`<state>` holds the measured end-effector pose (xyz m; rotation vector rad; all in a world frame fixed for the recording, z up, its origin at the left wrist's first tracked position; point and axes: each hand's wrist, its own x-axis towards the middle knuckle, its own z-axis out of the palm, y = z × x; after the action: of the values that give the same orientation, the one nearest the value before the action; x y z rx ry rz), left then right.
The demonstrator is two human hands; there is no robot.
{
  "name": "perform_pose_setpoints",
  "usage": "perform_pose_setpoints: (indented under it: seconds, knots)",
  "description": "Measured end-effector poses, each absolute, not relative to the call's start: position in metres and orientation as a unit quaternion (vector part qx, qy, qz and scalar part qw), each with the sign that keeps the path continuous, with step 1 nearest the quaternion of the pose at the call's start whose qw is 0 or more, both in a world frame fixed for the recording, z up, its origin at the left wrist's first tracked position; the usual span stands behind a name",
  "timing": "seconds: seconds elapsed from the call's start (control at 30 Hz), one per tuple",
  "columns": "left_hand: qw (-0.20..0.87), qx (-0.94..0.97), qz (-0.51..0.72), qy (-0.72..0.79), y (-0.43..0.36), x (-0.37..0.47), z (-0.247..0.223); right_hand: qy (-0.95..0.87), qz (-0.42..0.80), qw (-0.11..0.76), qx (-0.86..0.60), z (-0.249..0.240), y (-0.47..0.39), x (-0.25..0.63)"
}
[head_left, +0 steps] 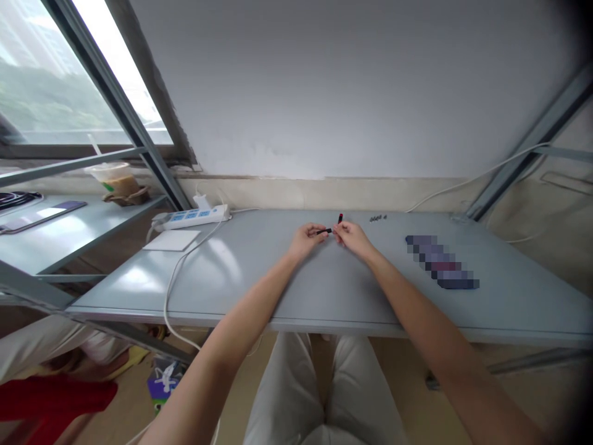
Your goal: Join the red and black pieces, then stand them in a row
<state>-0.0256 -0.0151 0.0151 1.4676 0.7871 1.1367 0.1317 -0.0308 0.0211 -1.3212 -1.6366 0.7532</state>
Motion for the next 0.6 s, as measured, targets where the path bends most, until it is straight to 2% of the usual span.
perform_pose_setpoints:
  seconds: [0.4, 0.6]
  knots:
    - [0.570, 0.566, 0.490, 0.337, -0.0140, -0.0311, 0.0170, -0.677, 0.312, 0.456, -0.487, 0.0251, -0.0298, 0.1385]
    - [0.579, 0.569, 0.483, 0.328, -0.0154, -0.0286, 0.0168, -0.736, 0.205, 0.405, -0.502, 0.0299, -0.0355, 0.1407]
